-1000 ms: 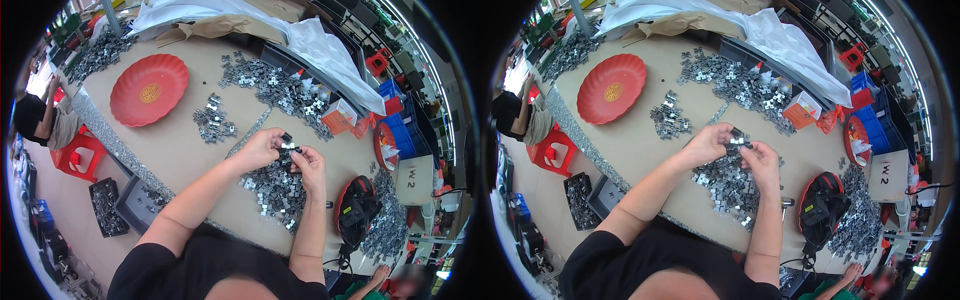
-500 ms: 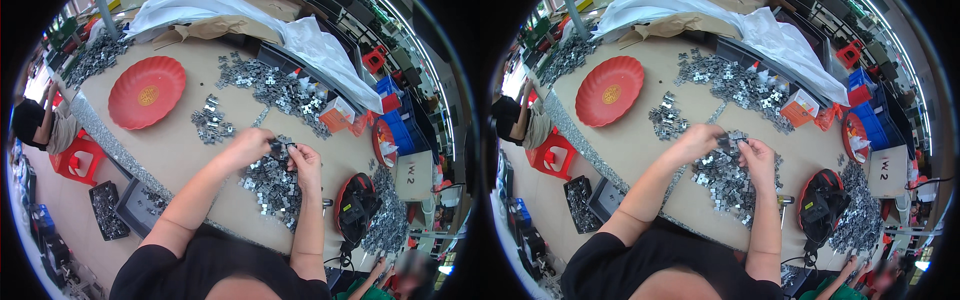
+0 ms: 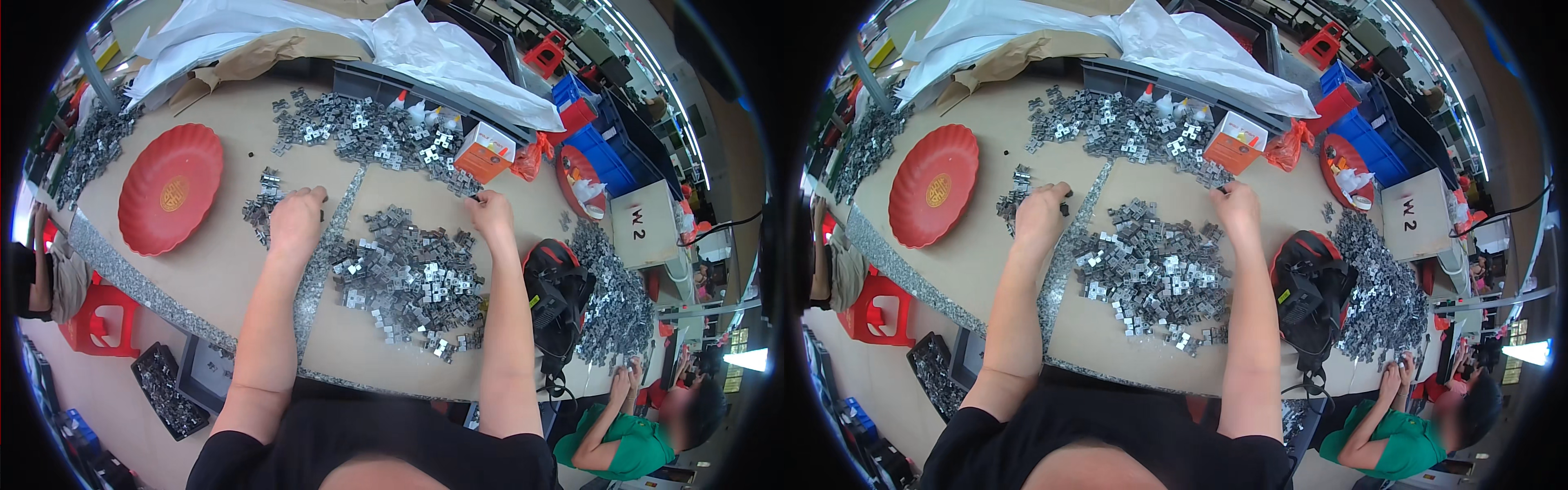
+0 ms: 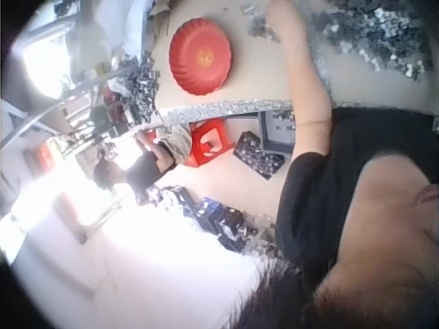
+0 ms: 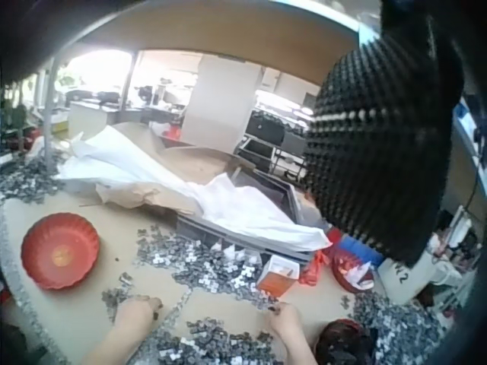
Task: The person assembles small plastic components by hand, creating assembled parts which are then placed into a red tray.
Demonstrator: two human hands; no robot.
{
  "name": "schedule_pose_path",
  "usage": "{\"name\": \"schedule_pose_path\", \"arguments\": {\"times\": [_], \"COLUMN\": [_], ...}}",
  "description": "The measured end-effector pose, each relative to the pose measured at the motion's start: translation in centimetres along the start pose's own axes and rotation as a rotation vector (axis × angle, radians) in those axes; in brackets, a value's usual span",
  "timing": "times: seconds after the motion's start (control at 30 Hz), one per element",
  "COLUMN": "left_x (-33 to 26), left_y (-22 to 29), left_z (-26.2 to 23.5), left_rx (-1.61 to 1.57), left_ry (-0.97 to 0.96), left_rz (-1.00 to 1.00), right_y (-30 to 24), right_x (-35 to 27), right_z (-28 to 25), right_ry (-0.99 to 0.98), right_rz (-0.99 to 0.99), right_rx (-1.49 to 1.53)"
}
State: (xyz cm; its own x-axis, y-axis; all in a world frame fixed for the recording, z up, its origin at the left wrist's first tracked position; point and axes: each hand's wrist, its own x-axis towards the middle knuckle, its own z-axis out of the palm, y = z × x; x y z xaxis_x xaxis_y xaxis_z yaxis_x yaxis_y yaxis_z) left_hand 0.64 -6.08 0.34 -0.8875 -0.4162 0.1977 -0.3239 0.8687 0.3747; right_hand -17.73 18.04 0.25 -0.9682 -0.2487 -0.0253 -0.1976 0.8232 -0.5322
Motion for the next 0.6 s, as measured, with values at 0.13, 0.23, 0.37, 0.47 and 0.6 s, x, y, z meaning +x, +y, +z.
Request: {"name": "schedule_pose_path", "arguments": {"times": [0.13,0.23,0.37,0.47,0.6], "left_x": [0.6,0.9,1.0,1.2,0.9], "left_y": [2.1,1.3,0.6,1.2,1.8], "left_z": [0.2,1.6,1.5,1.3,1.6], "left_rx": [-0.155,-1.144,-2.003,-2.173,-2.063], "left_ry": [0.223,0.036,-0.228,-0.288,-0.345], "left_rz": [0.034,-0.236,-0.572,-0.639,-0.544], "right_y": [5.7,4.5,0.6,0.6,-0.2], "right_x": [5.5,4.9,2.3,1.9,1.0], "right_z": [3.0,4.7,3.0,1.3,1.5], "right_ry": [0.203,0.123,0.06,0.137,-0.034], "right_rz": [-0.039,-0.12,0.016,-0.004,-0.225], "right_rx": [-0.008,0.015,-0.09,-0.034,-0.008]}}
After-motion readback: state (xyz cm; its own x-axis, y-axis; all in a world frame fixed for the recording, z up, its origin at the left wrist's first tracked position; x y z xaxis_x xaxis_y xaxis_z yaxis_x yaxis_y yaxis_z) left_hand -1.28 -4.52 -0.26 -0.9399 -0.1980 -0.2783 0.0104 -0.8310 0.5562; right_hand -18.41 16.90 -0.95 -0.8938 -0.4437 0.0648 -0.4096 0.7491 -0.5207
